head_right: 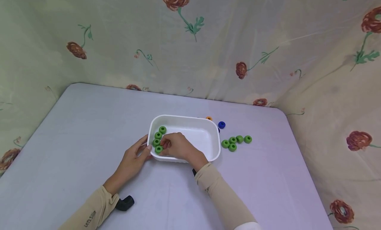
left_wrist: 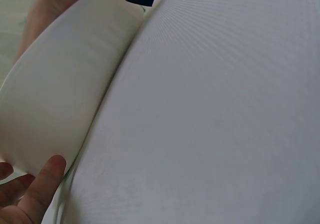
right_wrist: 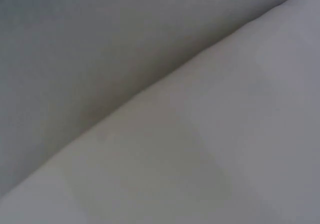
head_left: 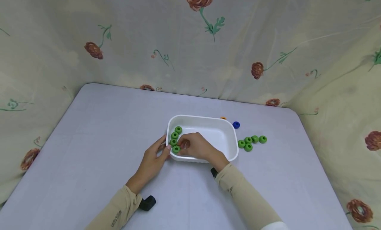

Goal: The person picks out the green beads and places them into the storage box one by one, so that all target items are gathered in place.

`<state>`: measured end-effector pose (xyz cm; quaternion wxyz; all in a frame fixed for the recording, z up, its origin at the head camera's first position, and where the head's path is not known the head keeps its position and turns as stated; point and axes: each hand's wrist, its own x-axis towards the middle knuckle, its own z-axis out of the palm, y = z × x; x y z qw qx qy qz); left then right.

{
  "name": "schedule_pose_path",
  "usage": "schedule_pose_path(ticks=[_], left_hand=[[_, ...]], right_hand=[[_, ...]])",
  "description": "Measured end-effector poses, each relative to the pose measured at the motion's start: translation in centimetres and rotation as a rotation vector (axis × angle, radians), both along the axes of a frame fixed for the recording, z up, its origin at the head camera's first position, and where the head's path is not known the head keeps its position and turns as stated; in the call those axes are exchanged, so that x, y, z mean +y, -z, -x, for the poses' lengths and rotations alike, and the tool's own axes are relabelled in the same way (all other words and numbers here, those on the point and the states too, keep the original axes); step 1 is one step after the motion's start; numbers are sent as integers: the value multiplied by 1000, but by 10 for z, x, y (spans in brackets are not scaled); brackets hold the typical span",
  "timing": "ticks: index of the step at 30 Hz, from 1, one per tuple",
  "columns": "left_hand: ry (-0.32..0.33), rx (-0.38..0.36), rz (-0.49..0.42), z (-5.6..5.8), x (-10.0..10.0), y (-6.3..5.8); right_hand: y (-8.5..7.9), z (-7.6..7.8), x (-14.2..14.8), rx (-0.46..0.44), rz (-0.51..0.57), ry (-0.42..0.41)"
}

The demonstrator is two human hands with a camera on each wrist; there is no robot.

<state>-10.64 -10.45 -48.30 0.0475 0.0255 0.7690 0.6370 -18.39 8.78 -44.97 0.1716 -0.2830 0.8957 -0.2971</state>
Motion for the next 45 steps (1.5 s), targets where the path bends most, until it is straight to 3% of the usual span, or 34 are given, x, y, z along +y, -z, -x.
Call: schedule_pose_path(ticks=[31, 39, 45], left_hand=[[11, 9, -1, -3, 1, 3], [13, 11, -12, -2, 2, 1], [1, 2, 20, -1, 1, 0]], right_hand=[[2, -4, -6, 10, -16, 22], [-8, -6, 6, 72, 14, 47], [-23, -7, 26, 110, 53, 136]])
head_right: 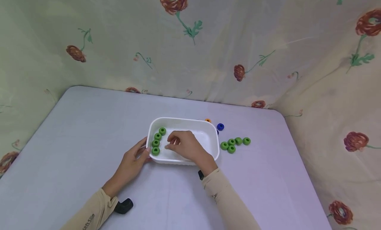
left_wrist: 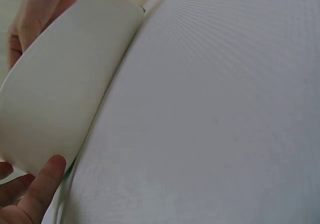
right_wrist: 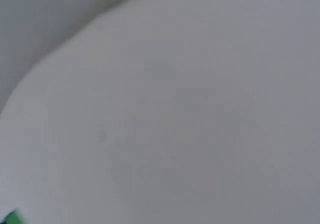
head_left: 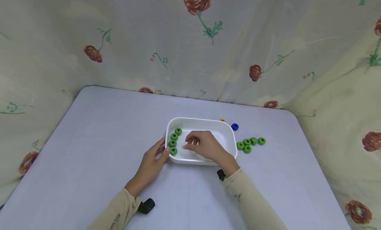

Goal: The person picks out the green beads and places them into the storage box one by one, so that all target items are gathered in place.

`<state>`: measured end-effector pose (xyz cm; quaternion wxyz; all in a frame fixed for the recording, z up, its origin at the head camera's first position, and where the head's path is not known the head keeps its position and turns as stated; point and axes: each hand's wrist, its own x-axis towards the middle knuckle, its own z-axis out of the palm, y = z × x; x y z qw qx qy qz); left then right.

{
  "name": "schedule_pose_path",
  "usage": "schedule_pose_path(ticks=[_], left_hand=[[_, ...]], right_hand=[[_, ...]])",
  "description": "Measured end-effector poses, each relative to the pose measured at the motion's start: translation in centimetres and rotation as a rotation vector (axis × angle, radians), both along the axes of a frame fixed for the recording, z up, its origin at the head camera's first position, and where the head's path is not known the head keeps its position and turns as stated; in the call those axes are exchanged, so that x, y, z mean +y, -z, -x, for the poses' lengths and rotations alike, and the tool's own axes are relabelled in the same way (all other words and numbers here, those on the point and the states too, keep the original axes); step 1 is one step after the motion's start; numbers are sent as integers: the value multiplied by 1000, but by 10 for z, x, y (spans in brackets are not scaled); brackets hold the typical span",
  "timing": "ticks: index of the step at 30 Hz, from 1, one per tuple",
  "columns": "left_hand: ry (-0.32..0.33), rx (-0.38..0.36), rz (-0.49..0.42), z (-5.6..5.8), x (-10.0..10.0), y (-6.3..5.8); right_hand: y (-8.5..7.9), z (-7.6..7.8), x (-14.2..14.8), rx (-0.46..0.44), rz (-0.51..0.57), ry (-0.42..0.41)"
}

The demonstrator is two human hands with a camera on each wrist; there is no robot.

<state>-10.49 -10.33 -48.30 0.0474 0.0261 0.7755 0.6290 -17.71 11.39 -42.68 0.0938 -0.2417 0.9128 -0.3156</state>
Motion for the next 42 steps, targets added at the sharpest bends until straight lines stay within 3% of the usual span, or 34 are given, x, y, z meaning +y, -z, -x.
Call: schedule_pose_path(ticks=[9, 15, 21, 27, 31, 38, 42], left_hand=[[-4, -12, 13, 1, 2, -1], [-4, -3, 4, 0, 2, 2], [1, 10, 5, 0, 2, 3], [1, 25, 5, 0, 3, 4], [3, 32, -2, 1, 3, 3], [3, 24, -17, -2, 4, 1], [0, 18, -12, -2, 4, 0]], right_hand=[[-20, -2, 53, 0, 132, 223], [-24, -6, 88, 8, 208, 389], [-15, -14, 117, -4, 278, 592], [6, -22, 138, -12, 381, 785], [17, -26, 151, -6, 413, 839], [31, -28, 170, -9, 474, 826], [38, -32, 177, -21, 481, 864]])
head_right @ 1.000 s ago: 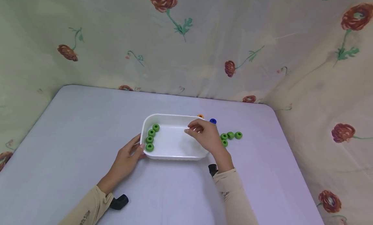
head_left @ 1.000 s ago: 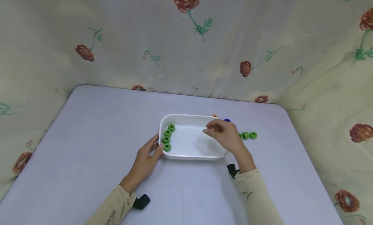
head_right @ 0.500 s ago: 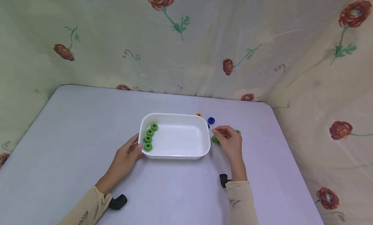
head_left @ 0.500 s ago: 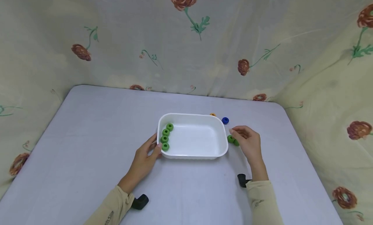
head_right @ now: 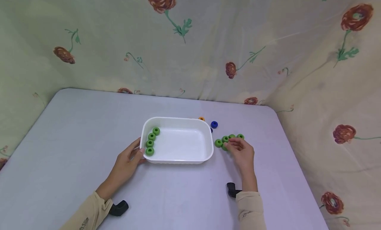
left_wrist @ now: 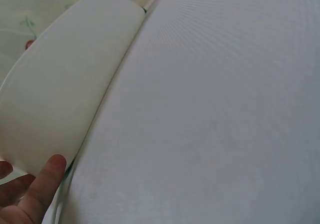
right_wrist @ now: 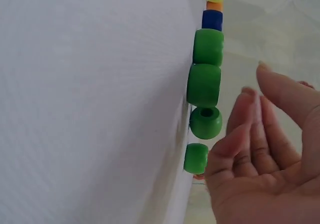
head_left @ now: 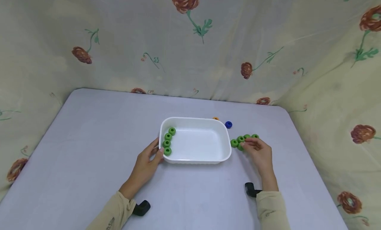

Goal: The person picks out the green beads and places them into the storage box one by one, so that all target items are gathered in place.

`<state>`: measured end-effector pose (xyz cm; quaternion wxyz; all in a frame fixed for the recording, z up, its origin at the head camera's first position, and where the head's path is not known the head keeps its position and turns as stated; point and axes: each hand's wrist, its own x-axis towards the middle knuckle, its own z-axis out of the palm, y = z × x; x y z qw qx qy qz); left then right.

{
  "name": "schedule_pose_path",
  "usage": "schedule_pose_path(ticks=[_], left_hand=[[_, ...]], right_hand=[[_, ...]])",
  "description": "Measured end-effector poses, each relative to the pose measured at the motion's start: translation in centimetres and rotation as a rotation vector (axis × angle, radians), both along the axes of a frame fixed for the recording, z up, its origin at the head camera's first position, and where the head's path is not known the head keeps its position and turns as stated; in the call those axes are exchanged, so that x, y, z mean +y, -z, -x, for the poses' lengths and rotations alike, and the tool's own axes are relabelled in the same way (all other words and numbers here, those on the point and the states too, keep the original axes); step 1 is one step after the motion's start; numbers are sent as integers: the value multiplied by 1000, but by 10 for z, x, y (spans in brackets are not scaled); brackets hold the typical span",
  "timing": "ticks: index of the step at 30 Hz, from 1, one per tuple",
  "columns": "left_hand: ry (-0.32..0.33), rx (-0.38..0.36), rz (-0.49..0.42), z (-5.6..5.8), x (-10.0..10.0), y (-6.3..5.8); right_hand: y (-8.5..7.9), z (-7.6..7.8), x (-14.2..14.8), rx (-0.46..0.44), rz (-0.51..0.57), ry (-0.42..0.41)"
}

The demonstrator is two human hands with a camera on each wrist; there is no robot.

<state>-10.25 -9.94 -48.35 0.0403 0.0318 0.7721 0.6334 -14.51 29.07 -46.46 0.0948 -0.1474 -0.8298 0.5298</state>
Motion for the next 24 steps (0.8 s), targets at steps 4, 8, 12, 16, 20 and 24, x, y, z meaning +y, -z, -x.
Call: schedule_pose_path(ticks=[4, 8, 12, 16, 20, 24], left_hand=[[5, -14, 1, 0, 1, 1], [5, -20, 4, 0, 2, 2], [-2, -10, 8, 1, 2, 3], [-1, -7, 14, 1, 3, 3], [-6, -20, 26, 1, 3, 3], [-15, -29, 29, 1, 2, 2]], right_hand=[[7, -4, 6, -16, -17, 36], [10, -6, 10, -43, -25, 22], [11, -8, 13, -103, -50, 3], [11, -7, 14, -143, -91, -18], [12, -5, 12, -174, -151, -35], [14, -2, 9, -180, -178, -51]])
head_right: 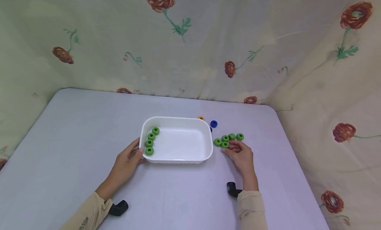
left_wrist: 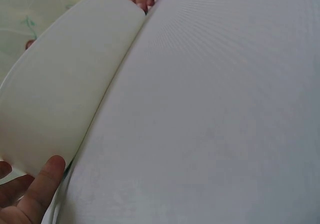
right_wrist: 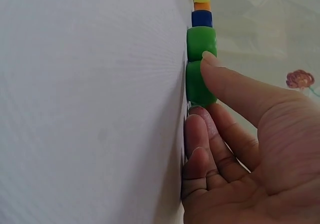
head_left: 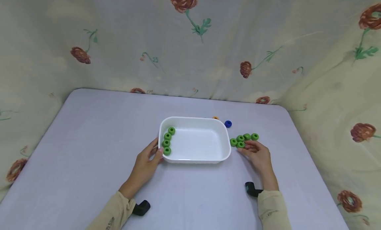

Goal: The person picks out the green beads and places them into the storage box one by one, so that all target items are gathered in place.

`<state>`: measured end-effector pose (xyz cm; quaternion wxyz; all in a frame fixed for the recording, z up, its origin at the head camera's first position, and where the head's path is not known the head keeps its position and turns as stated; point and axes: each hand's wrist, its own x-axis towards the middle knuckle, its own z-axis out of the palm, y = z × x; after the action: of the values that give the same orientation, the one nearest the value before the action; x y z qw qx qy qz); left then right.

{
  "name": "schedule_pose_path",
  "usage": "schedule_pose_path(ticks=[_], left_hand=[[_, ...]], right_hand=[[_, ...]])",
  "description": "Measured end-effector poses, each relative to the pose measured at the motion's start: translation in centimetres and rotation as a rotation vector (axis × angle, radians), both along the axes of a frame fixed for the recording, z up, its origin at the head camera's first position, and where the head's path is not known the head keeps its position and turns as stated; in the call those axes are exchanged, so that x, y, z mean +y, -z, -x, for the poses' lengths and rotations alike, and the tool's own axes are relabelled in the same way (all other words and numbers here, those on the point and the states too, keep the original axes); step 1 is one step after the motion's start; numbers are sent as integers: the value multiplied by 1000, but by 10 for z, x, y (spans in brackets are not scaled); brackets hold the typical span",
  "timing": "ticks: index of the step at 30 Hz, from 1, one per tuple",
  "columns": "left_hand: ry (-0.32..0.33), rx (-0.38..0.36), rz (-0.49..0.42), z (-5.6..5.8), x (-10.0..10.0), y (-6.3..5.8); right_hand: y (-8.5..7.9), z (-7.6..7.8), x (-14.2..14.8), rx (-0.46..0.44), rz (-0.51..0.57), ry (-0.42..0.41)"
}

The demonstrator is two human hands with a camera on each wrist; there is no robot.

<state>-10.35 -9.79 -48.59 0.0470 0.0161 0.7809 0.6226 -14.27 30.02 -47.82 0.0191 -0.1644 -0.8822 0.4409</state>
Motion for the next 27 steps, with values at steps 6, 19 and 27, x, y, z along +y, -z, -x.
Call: schedule_pose_path(ticks=[6, 19, 27], left_hand=[[7, 18, -17, 0, -2, -1], [5, 17, -16, -1, -1, -1], [4, 21, -6, 0, -1, 0]], right_hand=[[1, 3, -1, 10, -31, -17], [2, 3, 0, 0, -96, -35], [4, 4, 0, -2, -91, -14]])
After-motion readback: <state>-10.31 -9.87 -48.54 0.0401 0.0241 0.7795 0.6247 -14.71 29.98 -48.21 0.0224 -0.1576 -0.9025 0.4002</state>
